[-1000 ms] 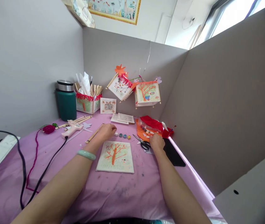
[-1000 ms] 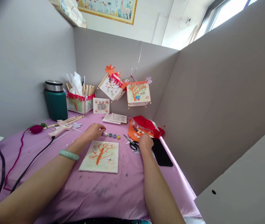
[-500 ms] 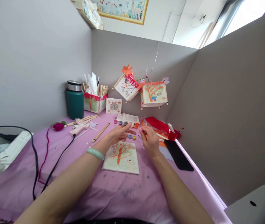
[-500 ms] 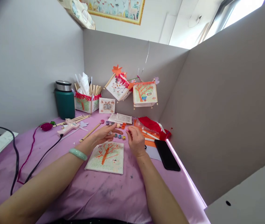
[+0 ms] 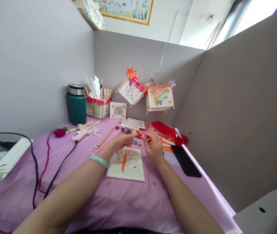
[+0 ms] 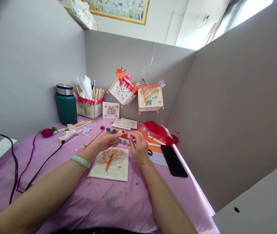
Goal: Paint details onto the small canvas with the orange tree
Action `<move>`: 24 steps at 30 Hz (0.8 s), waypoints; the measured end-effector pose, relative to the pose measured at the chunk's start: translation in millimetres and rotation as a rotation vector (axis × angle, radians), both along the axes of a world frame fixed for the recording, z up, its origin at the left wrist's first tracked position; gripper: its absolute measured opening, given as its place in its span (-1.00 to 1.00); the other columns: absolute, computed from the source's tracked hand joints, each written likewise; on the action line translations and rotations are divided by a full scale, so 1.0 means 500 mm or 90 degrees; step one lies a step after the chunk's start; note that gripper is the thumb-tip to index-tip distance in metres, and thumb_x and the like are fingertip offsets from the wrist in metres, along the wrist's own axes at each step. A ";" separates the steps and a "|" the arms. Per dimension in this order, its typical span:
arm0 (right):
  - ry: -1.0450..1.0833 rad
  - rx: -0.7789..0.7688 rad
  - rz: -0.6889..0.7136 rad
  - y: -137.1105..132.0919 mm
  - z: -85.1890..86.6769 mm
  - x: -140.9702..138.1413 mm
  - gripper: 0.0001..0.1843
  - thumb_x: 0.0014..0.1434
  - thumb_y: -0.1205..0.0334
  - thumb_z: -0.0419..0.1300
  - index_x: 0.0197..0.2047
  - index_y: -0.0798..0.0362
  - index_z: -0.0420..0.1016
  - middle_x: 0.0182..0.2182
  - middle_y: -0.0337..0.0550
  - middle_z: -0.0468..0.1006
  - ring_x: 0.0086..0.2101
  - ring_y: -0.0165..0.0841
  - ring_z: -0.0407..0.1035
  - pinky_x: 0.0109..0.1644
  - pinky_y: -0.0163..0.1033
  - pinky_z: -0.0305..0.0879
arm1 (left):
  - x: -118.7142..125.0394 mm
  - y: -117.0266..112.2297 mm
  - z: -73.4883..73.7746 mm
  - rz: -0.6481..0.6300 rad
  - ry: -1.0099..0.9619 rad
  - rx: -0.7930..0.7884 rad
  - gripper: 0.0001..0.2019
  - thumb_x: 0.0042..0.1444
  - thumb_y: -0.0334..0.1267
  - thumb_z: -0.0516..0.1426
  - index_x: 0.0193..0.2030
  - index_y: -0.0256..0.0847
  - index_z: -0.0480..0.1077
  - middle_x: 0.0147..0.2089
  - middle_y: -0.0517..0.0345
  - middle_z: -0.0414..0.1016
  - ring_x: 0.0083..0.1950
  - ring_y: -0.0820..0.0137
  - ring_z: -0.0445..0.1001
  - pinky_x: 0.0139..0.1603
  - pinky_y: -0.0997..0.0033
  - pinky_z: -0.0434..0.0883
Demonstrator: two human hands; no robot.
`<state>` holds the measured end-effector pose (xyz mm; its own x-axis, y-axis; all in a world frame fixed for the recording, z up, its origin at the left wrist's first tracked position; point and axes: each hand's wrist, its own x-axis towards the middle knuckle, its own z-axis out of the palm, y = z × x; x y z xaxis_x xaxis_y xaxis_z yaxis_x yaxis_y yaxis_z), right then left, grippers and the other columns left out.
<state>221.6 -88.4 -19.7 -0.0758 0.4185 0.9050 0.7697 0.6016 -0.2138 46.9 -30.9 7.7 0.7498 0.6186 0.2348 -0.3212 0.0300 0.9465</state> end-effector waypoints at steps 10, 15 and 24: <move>-0.035 -0.050 -0.019 0.000 -0.008 -0.013 -0.67 0.17 0.22 0.11 0.02 0.06 0.30 -0.15 -0.02 0.42 -0.19 -0.28 0.34 -0.09 -0.14 0.32 | 0.017 0.001 -0.021 0.103 0.111 0.016 -0.62 -0.01 0.06 0.17 -0.43 -0.29 0.35 -0.72 0.45 -0.10 -0.69 0.64 -0.15 -0.65 0.50 -0.05; -0.025 -0.073 -0.012 -0.003 -0.007 -0.016 -0.78 0.21 0.24 0.05 -0.08 0.06 0.36 -0.23 -0.06 0.44 -0.29 -0.33 0.34 -0.16 -0.19 0.31 | 0.020 -0.002 -0.021 0.121 0.139 0.018 -0.59 -0.02 0.10 0.16 -0.46 -0.28 0.31 -0.73 0.43 -0.06 -0.69 0.63 -0.13 -0.64 0.49 -0.06; -0.017 -0.079 -0.028 -0.001 -0.009 -0.014 -0.81 0.23 0.21 0.03 -0.14 0.07 0.39 -0.28 -0.08 0.45 -0.29 -0.33 0.34 -0.19 -0.22 0.28 | 0.032 0.001 -0.028 0.123 0.143 0.039 -0.60 -0.08 0.04 0.23 -0.40 -0.30 0.30 -0.55 0.30 0.20 -0.65 0.67 -0.04 -0.63 0.48 -0.10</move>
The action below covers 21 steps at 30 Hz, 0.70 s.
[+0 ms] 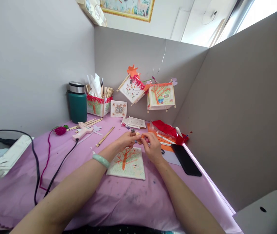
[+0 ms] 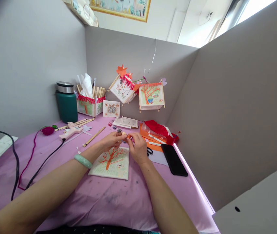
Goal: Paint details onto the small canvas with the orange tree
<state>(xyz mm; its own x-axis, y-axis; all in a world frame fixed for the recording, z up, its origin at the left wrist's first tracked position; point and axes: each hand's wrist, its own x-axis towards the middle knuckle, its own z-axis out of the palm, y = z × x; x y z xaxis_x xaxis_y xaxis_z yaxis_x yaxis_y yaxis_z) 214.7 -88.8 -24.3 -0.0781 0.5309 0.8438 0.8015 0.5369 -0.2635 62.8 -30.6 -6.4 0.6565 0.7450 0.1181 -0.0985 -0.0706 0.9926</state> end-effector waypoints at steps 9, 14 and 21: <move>-0.062 -0.031 -0.031 -0.001 -0.002 -0.007 -0.79 0.23 0.22 0.04 -0.12 0.07 0.41 -0.24 -0.06 0.46 -0.24 -0.30 0.34 -0.18 -0.23 0.26 | 0.009 0.006 -0.014 0.088 0.049 0.026 -0.64 -0.09 0.00 0.22 -0.38 -0.29 0.31 -0.52 0.30 0.16 -0.60 0.63 0.06 -0.61 0.52 -0.01; -0.043 -0.037 -0.039 0.001 -0.005 -0.009 -0.79 0.21 0.22 0.06 -0.13 0.08 0.42 -0.25 -0.08 0.45 -0.26 -0.31 0.34 -0.20 -0.24 0.26 | 0.011 -0.006 -0.003 0.108 0.060 0.012 -0.65 -0.10 -0.02 0.23 -0.38 -0.30 0.32 -0.53 0.30 0.18 -0.61 0.64 0.03 -0.61 0.51 -0.03; -0.008 -0.039 -0.059 0.001 -0.008 -0.015 -0.83 0.21 0.25 0.05 -0.22 0.08 0.43 -0.32 -0.10 0.45 -0.33 -0.33 0.32 -0.27 -0.26 0.23 | 0.011 -0.007 -0.006 0.085 0.048 -0.001 -0.63 -0.08 0.02 0.22 -0.38 -0.29 0.31 -0.55 0.34 0.13 -0.63 0.65 -0.02 -0.62 0.51 -0.06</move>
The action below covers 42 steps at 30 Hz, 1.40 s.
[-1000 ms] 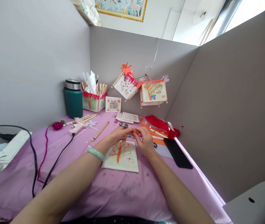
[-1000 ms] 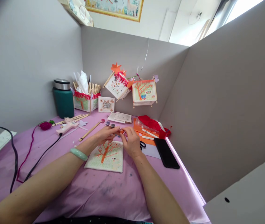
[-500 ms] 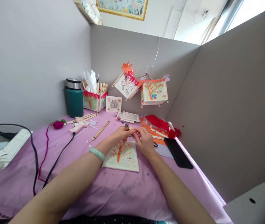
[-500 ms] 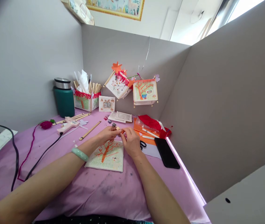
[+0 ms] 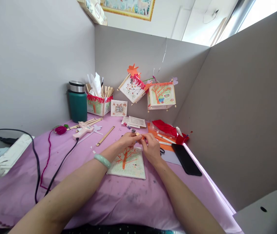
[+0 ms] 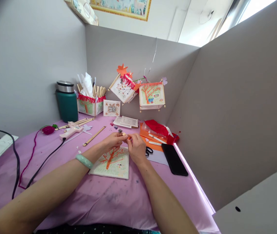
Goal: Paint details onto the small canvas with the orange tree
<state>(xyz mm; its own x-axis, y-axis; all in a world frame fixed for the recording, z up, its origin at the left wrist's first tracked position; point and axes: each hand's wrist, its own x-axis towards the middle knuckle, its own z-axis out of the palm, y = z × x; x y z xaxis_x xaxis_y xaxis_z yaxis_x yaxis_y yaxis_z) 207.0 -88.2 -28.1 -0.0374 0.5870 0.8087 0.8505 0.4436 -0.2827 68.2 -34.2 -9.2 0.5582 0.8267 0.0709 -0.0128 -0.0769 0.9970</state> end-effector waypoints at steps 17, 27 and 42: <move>-0.039 0.026 -0.046 0.006 -0.002 0.012 -0.75 0.24 0.21 0.01 -0.22 0.06 0.50 -0.36 -0.10 0.50 -0.34 -0.33 0.37 -0.25 -0.25 0.24 | -0.002 -0.002 0.008 -0.056 -0.038 -0.030 -0.56 -0.15 0.06 0.25 -0.37 -0.34 0.37 -0.51 0.27 0.24 -0.62 0.67 -0.04 -0.61 0.50 -0.11; -0.014 0.013 -0.095 0.024 -0.001 0.054 -0.73 0.24 0.18 0.01 -0.10 0.04 0.47 -0.24 -0.10 0.45 -0.27 -0.33 0.34 -0.22 -0.27 0.24 | -0.012 0.000 0.016 -0.068 0.051 0.036 -0.61 -0.03 0.00 0.17 -0.25 -0.34 0.47 -0.41 0.07 0.46 -0.62 0.62 0.11 -0.63 0.52 -0.01; -0.099 -0.225 -0.271 0.037 -0.004 0.132 -0.72 0.20 0.22 0.00 -0.27 0.06 0.55 -0.24 -0.10 0.52 -0.15 -0.29 0.31 -0.07 -0.26 0.13 | -0.088 0.089 0.010 0.340 0.496 0.398 -0.77 0.03 -0.23 0.04 -0.32 -0.21 0.51 -0.36 0.06 0.54 -0.31 0.32 0.45 -0.34 0.42 0.27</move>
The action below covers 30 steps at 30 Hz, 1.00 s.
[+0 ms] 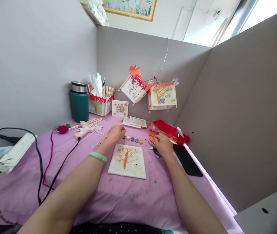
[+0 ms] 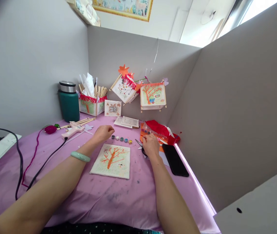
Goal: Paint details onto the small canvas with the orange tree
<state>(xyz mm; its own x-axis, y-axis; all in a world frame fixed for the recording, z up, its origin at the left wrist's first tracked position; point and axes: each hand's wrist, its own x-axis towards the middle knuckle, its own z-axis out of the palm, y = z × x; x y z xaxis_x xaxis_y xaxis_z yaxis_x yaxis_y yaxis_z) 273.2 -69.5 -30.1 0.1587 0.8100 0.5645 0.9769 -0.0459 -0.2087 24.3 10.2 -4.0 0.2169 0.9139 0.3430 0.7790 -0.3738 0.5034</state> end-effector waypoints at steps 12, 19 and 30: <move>-0.078 -0.152 0.105 -0.012 -0.014 -0.053 -0.74 0.19 0.18 0.03 -0.23 0.00 0.54 -0.26 -0.13 0.55 -0.20 -0.28 0.35 -0.25 -0.27 0.11 | 0.014 0.011 -0.044 -0.062 0.162 -0.034 -0.70 -0.03 -0.29 0.10 -0.13 -0.22 0.50 -0.07 -0.05 0.52 -0.07 0.24 0.46 -0.07 0.40 0.33; -0.100 -0.153 0.126 -0.015 -0.016 -0.065 -0.75 0.19 0.18 0.04 -0.25 -0.01 0.55 -0.28 -0.11 0.53 -0.20 -0.27 0.35 -0.23 -0.25 0.13 | 0.011 0.008 -0.045 -0.084 0.163 -0.013 -0.74 -0.03 -0.30 0.11 -0.16 -0.21 0.45 -0.15 -0.04 0.52 -0.13 0.23 0.46 -0.16 0.37 0.34; 0.055 -0.092 0.147 -0.007 -0.025 -0.062 -0.59 0.11 0.04 0.15 -0.01 0.05 0.40 -0.16 -0.09 0.51 -0.18 -0.28 0.36 -0.13 -0.25 0.21 | 0.023 0.013 -0.042 -0.145 0.041 -0.004 -0.75 0.02 -0.31 0.09 -0.13 -0.24 0.43 -0.18 0.03 0.54 -0.23 0.34 0.46 -0.23 0.45 0.32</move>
<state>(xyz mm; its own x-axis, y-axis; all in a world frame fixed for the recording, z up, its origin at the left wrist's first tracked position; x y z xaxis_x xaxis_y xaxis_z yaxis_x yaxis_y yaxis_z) 242.0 -72.7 -42.5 0.0034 0.9012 0.4334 0.9436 0.1405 -0.2997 35.8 16.6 -24.9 0.4395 0.8406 0.3166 0.7048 -0.5412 0.4586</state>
